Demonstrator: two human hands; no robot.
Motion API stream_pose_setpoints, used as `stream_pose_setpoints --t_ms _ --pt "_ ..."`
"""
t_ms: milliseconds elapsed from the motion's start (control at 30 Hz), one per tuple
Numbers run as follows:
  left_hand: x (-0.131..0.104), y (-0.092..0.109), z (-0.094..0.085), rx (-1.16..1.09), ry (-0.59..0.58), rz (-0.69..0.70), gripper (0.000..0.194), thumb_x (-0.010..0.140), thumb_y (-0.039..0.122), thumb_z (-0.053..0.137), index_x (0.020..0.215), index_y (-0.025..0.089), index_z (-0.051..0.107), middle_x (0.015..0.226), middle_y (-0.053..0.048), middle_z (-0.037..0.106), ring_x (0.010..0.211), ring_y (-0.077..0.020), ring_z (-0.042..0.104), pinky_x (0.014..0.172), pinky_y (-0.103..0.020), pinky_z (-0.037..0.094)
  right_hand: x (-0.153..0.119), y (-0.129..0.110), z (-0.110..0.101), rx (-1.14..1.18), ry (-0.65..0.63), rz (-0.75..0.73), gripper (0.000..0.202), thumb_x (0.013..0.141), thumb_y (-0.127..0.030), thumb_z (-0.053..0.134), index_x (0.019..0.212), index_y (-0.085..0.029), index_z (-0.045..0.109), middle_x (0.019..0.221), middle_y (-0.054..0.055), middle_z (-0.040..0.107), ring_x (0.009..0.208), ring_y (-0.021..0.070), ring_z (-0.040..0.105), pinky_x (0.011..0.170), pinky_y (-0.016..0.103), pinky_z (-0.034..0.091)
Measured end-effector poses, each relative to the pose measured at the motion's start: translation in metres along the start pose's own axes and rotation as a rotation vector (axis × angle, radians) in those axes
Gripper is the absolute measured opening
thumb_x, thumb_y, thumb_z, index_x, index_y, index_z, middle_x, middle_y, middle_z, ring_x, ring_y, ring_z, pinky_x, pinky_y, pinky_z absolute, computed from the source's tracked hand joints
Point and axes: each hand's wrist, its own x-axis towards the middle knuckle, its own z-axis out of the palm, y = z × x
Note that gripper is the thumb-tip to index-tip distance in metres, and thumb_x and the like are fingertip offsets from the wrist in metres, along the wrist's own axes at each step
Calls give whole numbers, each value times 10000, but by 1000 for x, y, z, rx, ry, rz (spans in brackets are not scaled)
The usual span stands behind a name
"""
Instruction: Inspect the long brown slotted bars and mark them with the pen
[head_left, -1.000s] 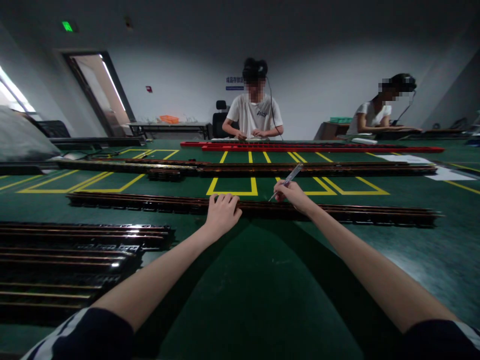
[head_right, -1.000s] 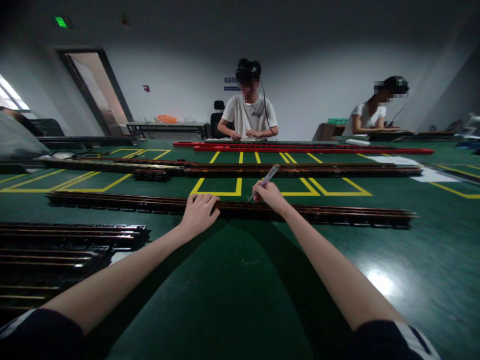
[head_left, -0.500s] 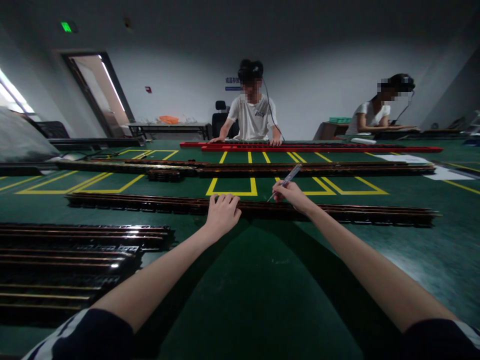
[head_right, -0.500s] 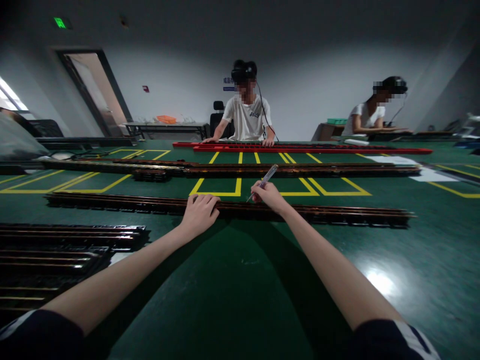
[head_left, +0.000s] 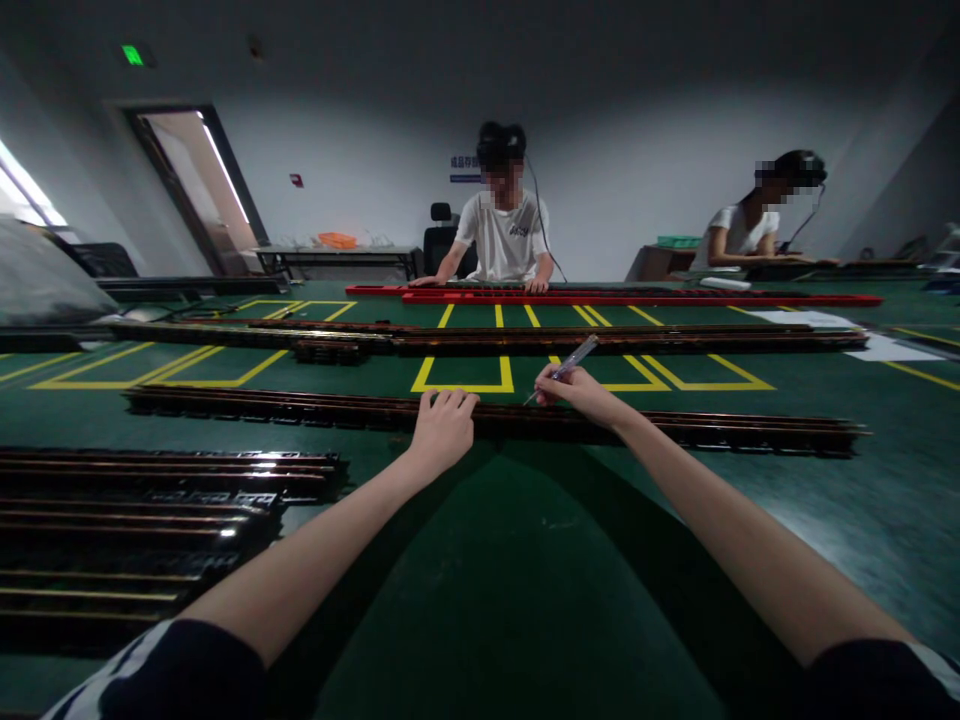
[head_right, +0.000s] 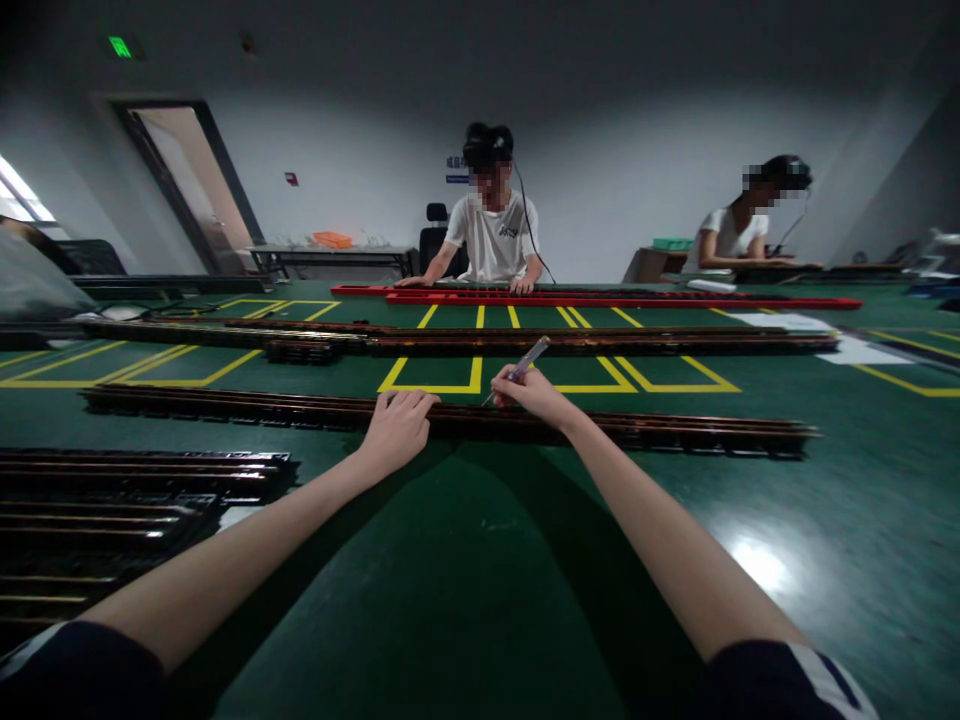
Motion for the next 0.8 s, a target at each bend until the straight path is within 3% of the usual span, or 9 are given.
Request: stream_pose_setpoints --t_ms 800 --pt "2 -5 -1 -60 -27 13 349 871 226 393 1142 192 609 1151 -95 666 1088 -243 585 983 -434 392 1 2 4 -4 77 17 172 732 -297 685 666 -190 567 571 -21 608 586 126 587 636 286 489"
